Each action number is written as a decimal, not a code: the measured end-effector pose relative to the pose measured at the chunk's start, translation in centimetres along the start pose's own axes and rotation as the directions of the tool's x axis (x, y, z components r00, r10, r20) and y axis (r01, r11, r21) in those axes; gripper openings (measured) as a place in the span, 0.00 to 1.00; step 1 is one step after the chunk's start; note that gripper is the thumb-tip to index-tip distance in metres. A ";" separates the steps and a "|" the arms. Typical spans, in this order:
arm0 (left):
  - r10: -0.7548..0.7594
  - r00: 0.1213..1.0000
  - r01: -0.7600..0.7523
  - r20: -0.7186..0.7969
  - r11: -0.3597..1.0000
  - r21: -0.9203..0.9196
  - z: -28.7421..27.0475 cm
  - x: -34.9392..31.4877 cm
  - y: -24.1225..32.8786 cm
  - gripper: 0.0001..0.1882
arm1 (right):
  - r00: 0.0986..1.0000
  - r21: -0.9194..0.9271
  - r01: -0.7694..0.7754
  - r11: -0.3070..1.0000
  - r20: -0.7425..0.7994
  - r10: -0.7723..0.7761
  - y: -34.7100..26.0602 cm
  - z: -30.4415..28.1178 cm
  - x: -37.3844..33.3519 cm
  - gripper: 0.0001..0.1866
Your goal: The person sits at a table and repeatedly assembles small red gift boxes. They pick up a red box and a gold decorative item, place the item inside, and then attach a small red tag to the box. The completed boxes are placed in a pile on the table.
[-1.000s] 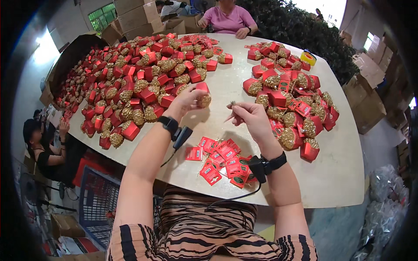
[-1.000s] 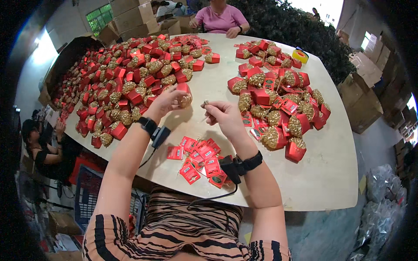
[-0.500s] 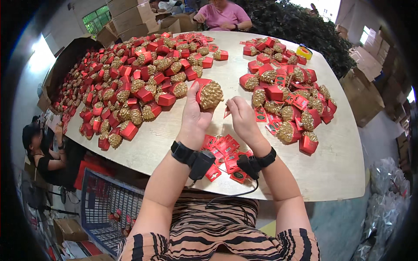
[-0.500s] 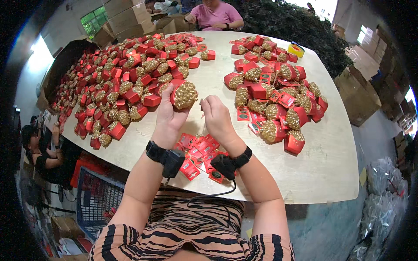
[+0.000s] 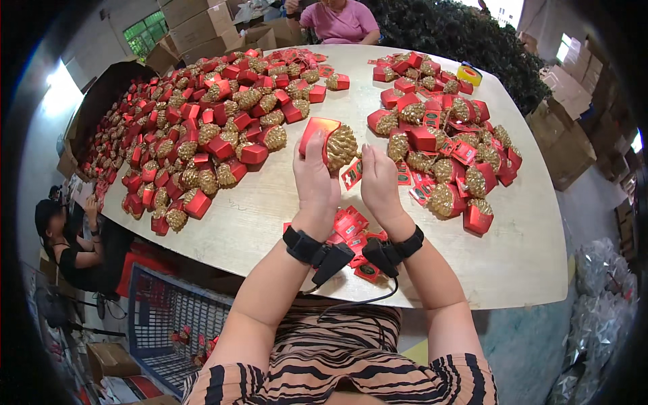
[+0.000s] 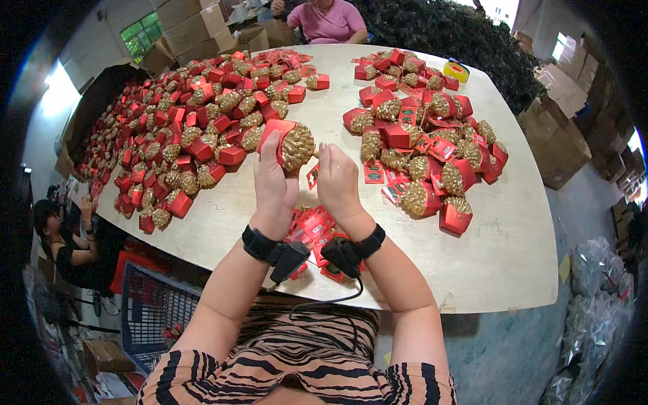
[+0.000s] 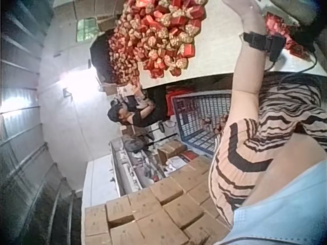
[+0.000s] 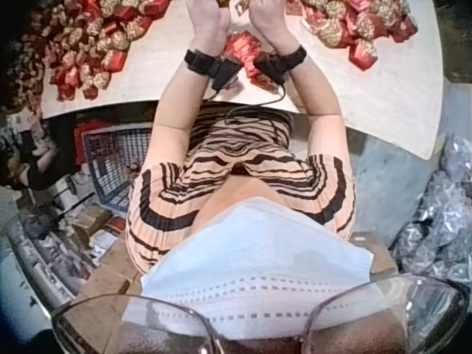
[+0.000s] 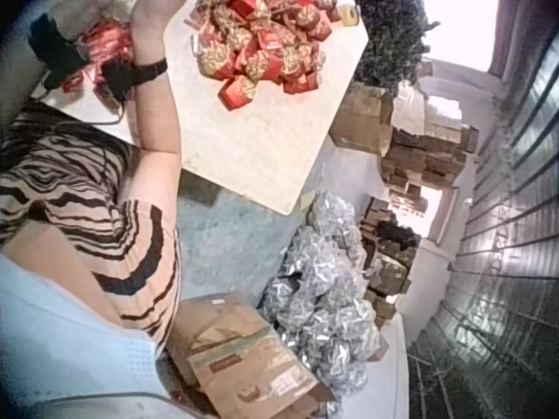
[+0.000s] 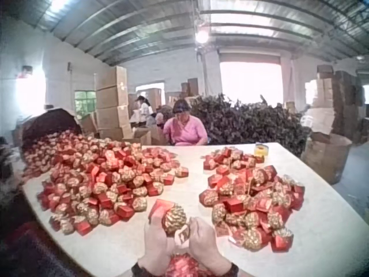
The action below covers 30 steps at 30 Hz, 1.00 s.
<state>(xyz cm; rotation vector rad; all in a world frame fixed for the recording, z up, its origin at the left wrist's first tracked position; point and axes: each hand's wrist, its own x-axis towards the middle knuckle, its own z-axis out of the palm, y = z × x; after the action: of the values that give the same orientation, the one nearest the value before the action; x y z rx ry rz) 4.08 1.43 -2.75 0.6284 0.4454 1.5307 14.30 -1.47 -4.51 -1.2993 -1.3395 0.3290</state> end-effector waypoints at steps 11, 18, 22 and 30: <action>0.164 0.986 -0.165 0.029 0.985 0.050 1.3 -1.0 -0.5 0.12 | 1.000 0.012 0.012 1.000 -0.009 -0.012 -0.8 -0.4 0.2 0.17; 0.152 0.988 -0.153 0.030 0.987 0.051 1.4 -0.9 -0.6 0.14 | 0.998 0.085 0.047 0.995 -0.039 -0.043 -1.2 -0.7 0.2 0.17; 0.140 0.989 -0.142 0.036 0.989 0.036 1.6 -1.1 -0.8 0.15 | 0.999 0.184 -0.041 0.982 -0.009 0.043 -1.4 -0.8 0.3 0.17; 0.035 0.972 -0.063 0.231 0.992 0.114 1.2 0.8 0.1 0.19 | 0.969 0.449 -0.237 0.862 0.175 0.175 1.7 -1.2 1.9 0.17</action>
<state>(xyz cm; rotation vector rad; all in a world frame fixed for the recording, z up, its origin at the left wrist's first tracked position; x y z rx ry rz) 4.81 2.09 -1.64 0.9054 0.3493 1.4641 16.67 0.09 -4.59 -1.0202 -1.1306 0.8465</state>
